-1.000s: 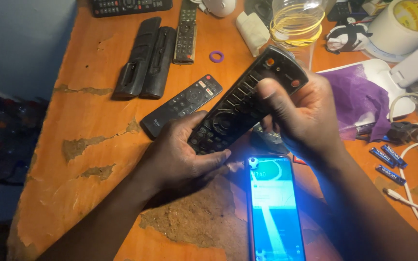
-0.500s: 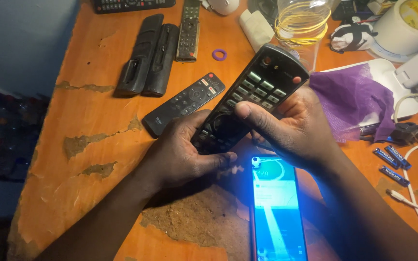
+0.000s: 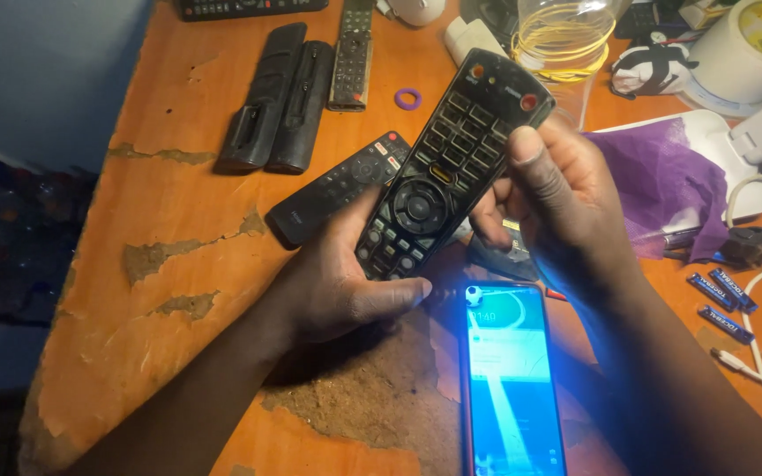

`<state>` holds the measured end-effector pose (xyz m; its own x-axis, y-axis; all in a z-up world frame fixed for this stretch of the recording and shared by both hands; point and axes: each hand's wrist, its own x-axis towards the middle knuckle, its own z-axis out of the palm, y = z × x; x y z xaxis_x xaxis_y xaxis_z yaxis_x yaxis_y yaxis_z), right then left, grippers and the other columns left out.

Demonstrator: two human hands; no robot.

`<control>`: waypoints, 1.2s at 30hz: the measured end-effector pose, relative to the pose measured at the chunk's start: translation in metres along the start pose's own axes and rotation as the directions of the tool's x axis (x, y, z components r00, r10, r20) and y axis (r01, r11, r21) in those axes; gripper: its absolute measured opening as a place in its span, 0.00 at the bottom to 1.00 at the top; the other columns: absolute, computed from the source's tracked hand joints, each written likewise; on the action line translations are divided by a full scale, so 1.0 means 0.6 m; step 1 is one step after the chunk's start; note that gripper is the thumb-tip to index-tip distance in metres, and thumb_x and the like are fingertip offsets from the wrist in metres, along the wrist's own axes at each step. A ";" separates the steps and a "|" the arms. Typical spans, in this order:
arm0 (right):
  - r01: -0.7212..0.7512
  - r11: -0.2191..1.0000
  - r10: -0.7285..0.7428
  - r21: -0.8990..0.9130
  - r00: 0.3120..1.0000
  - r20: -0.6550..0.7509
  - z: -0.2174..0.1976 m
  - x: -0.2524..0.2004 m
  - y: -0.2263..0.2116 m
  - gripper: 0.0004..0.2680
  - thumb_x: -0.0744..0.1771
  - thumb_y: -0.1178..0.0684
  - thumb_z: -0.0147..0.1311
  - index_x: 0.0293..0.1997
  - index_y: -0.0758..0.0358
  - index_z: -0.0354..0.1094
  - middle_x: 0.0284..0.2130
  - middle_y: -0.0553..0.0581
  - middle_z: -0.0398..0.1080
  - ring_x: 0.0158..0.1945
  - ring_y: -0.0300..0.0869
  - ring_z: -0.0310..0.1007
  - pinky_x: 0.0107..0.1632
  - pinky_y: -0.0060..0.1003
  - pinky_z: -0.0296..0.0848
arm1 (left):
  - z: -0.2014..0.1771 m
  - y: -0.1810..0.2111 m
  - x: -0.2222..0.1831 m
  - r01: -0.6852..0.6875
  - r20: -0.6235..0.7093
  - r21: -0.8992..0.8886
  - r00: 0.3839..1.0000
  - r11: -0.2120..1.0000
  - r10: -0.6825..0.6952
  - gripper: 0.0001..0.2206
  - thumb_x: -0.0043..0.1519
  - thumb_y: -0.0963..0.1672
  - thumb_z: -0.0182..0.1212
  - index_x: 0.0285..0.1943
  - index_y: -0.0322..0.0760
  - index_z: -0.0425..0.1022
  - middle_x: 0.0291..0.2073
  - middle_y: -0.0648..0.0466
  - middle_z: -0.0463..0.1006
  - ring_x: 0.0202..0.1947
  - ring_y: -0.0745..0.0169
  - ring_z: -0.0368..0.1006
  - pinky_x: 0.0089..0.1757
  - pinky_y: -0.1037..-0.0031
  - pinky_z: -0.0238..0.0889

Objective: Reassembling multiple remote controls by fitting circuit boards and rubber pads into plastic casings.

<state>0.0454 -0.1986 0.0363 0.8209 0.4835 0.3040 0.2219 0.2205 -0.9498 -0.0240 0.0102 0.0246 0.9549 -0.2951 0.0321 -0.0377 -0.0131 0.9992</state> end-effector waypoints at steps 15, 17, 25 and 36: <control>-0.253 0.888 0.226 0.383 0.967 0.114 -0.016 0.005 0.021 0.15 0.66 0.51 0.64 0.52 0.66 0.63 0.36 0.61 0.72 0.27 0.39 0.73 0.30 0.29 0.74 | 0.005 0.000 -0.009 0.000 0.185 -0.457 0.978 0.889 0.095 0.44 0.57 0.47 0.69 0.78 0.32 0.43 0.66 0.34 0.67 0.61 0.35 0.73 0.62 0.51 0.68; -0.235 0.890 0.198 0.391 0.971 0.133 -0.015 0.006 0.022 0.15 0.65 0.51 0.65 0.52 0.67 0.64 0.36 0.60 0.72 0.28 0.38 0.72 0.31 0.29 0.74 | 0.005 0.005 -0.010 -0.012 0.163 -0.439 0.982 0.899 0.093 0.42 0.57 0.47 0.69 0.77 0.31 0.44 0.65 0.33 0.68 0.60 0.37 0.73 0.61 0.53 0.69; -0.219 0.911 0.187 0.348 0.975 0.124 -0.023 0.008 0.039 0.20 0.64 0.51 0.66 0.59 0.65 0.62 0.38 0.57 0.72 0.31 0.38 0.74 0.34 0.28 0.76 | 0.002 -0.002 -0.012 -0.071 0.068 -0.207 0.994 0.976 0.087 0.34 0.59 0.47 0.63 0.71 0.34 0.49 0.61 0.41 0.75 0.60 0.51 0.75 0.60 0.60 0.71; -0.250 0.885 0.221 0.392 0.968 0.118 -0.035 0.013 0.062 0.18 0.64 0.52 0.67 0.54 0.63 0.61 0.32 0.59 0.72 0.26 0.39 0.75 0.29 0.36 0.79 | -0.007 0.040 -0.010 -0.098 0.106 0.005 0.990 0.995 0.097 0.35 0.63 0.51 0.55 0.79 0.35 0.52 0.59 0.46 0.79 0.59 0.59 0.77 0.61 0.68 0.68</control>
<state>0.0713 -0.2043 0.0017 0.7817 0.6167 0.0927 -0.2155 0.4066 -0.8878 -0.0292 0.0158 0.0483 0.9102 -0.3945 0.1258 -0.1323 0.0107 0.9911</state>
